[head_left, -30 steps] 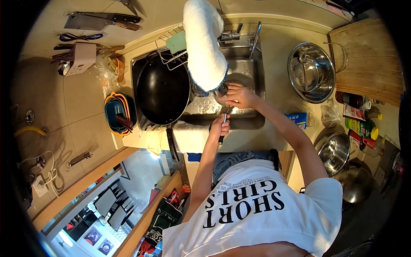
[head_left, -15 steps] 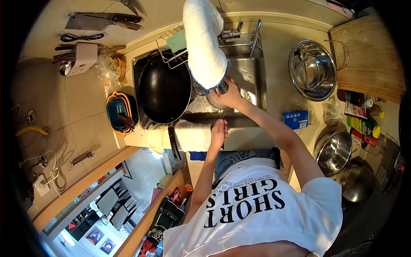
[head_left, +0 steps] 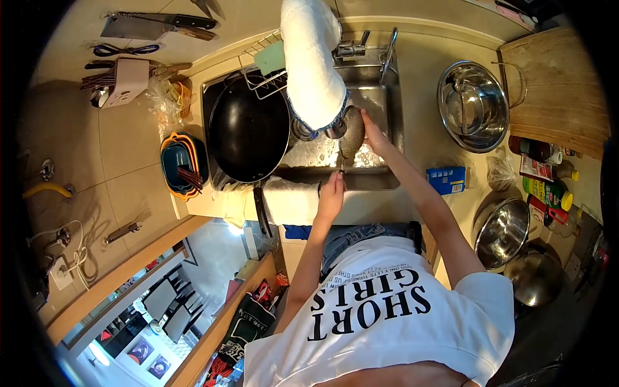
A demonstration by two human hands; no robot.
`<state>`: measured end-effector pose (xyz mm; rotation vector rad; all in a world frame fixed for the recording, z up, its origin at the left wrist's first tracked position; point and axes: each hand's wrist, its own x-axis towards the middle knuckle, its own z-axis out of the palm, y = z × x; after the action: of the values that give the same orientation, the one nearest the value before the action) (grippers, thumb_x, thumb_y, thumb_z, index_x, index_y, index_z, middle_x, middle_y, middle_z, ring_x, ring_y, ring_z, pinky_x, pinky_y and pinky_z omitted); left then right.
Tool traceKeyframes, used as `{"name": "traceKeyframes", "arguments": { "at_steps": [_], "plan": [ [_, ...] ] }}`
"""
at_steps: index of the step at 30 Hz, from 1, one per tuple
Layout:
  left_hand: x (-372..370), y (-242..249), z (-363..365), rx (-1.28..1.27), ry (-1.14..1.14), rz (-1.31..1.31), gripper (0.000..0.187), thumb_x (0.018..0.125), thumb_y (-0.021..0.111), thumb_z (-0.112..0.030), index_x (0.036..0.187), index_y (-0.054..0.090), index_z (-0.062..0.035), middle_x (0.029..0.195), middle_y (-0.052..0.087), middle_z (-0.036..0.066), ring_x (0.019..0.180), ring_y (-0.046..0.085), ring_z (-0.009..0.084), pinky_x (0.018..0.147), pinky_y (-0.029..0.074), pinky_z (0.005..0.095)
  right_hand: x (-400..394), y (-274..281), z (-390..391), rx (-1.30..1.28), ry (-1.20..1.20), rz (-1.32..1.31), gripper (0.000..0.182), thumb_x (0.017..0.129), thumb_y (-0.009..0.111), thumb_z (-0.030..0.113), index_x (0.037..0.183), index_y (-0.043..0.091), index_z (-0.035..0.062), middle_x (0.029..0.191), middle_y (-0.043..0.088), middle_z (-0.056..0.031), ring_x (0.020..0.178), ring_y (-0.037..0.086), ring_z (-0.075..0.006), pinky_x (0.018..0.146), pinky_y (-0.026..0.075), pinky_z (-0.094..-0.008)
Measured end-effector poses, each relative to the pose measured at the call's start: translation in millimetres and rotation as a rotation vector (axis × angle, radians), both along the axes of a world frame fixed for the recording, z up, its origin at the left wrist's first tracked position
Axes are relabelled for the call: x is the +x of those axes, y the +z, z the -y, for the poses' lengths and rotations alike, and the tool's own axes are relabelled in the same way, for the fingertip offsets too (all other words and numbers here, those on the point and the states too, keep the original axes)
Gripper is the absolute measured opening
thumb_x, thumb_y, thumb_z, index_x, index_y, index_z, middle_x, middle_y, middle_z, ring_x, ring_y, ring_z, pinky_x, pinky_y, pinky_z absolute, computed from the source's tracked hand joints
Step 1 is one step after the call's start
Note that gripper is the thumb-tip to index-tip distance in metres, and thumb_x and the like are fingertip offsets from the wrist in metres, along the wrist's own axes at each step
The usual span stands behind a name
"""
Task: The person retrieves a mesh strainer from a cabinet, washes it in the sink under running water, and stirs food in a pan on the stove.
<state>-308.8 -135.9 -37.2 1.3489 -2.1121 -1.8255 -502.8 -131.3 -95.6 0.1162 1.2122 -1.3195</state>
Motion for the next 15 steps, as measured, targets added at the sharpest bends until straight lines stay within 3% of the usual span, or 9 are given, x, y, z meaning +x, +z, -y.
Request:
{"name": "traceKeyframes", "arguments": {
  "at_steps": [1, 2, 4, 5, 6, 8, 9, 11, 15],
  "plan": [
    [1, -1, 2, -0.081, 0.04, -0.011, 0.026, 0.086, 0.038, -0.024, 0.089, 0.049, -0.0017, 0.056, 0.046, 0.005, 0.046, 0.042, 0.0105, 0.044, 0.035, 0.0248, 6, 5, 1, -0.004, -0.026, -0.056, 0.068, 0.078, 0.033, 0.058, 0.125, 0.027, 0.0091, 0.126, 0.032, -0.0045, 0.112, 0.034, -0.0219, 0.09, 0.025, -0.0483],
    [2, -3, 4, -0.162, 0.078, -0.022, 0.025, 0.086, 0.04, -0.023, 0.089, 0.049, 0.0004, 0.058, 0.049, 0.007, 0.049, 0.045, 0.0115, 0.048, 0.037, 0.0259, 5, 8, 0, -0.005, -0.03, -0.056, 0.068, 0.078, 0.033, 0.058, 0.125, 0.027, 0.0091, 0.126, 0.032, -0.0045, 0.112, 0.034, -0.0219, 0.09, 0.025, -0.0483],
    [7, -4, 9, -0.129, 0.134, -0.06, 0.017, 0.082, 0.047, -0.016, 0.088, 0.049, 0.0003, 0.058, 0.048, 0.004, 0.051, 0.044, 0.0093, 0.049, 0.037, 0.023, 0, 12, -4, -0.182, -0.002, 0.225, 0.064, 0.075, 0.033, 0.061, 0.114, 0.039, 0.0104, 0.103, 0.05, -0.0083, 0.102, 0.044, -0.0211, 0.085, 0.029, -0.0544],
    [9, -4, 9, -0.144, 0.148, -0.063, 0.015, 0.081, 0.05, -0.013, 0.089, 0.048, -0.0003, 0.06, 0.049, 0.003, 0.053, 0.043, 0.0084, 0.049, 0.036, 0.0219, -3, 13, -8, -0.3, -0.098, 0.471, 0.048, 0.078, 0.049, 0.043, 0.111, 0.041, 0.0085, 0.099, 0.051, -0.0073, 0.097, 0.047, -0.02, 0.084, 0.035, -0.0477],
    [10, -3, 10, -0.161, 0.162, -0.067, 0.014, 0.079, 0.052, -0.01, 0.089, 0.048, -0.001, 0.061, 0.049, 0.002, 0.054, 0.043, 0.0075, 0.05, 0.035, 0.0209, -1, 12, -8, -0.299, -0.099, 0.471, 0.048, 0.078, 0.049, 0.043, 0.111, 0.041, 0.0085, 0.099, 0.051, -0.0073, 0.097, 0.047, -0.02, 0.084, 0.035, -0.0477],
    [13, -18, 8, -0.115, 0.185, -0.158, 0.017, 0.077, 0.055, -0.008, 0.09, 0.047, -0.0022, 0.063, 0.046, -0.001, 0.056, 0.041, 0.0063, 0.05, 0.034, 0.0193, 12, 4, -8, -0.35, 0.01, -0.084, 0.039, 0.074, 0.059, 0.012, 0.108, 0.042, 0.0047, 0.097, 0.053, -0.0072, 0.091, 0.051, -0.0181, 0.079, 0.042, -0.0381],
    [13, -19, 8, -0.057, 0.182, -0.148, 0.017, 0.078, 0.054, -0.01, 0.092, 0.047, -0.0036, 0.064, 0.045, -0.002, 0.053, 0.04, 0.0052, 0.046, 0.034, 0.0189, 14, -1, -1, -0.204, -0.073, -0.095, 0.038, 0.066, 0.057, -0.008, 0.101, 0.046, 0.0009, 0.092, 0.055, -0.0081, 0.081, 0.055, -0.0169, 0.07, 0.046, -0.0298],
    [13, -21, 5, -0.005, 0.158, -0.141, 0.017, 0.081, 0.051, -0.014, 0.096, 0.046, -0.0065, 0.062, 0.042, -0.003, 0.047, 0.037, 0.003, 0.038, 0.031, 0.0177, 17, -10, 1, -0.158, -0.09, -0.113, 0.035, 0.067, 0.057, -0.008, 0.1, 0.046, -0.0003, 0.089, 0.056, -0.0084, 0.078, 0.055, -0.0169, 0.067, 0.047, -0.0299],
    [4, 1, 0, 0.221, 0.176, -0.105, 0.019, 0.085, 0.044, -0.018, 0.098, 0.046, -0.0056, 0.056, 0.036, -0.005, 0.048, 0.031, 0.0027, 0.042, 0.026, 0.0169, 24, -6, 5, -0.081, -0.102, -0.143, 0.029, 0.067, 0.06, -0.003, 0.095, 0.05, -0.0018, 0.083, 0.058, -0.008, 0.072, 0.057, -0.0165, 0.062, 0.048, -0.0291]
  ]
}}
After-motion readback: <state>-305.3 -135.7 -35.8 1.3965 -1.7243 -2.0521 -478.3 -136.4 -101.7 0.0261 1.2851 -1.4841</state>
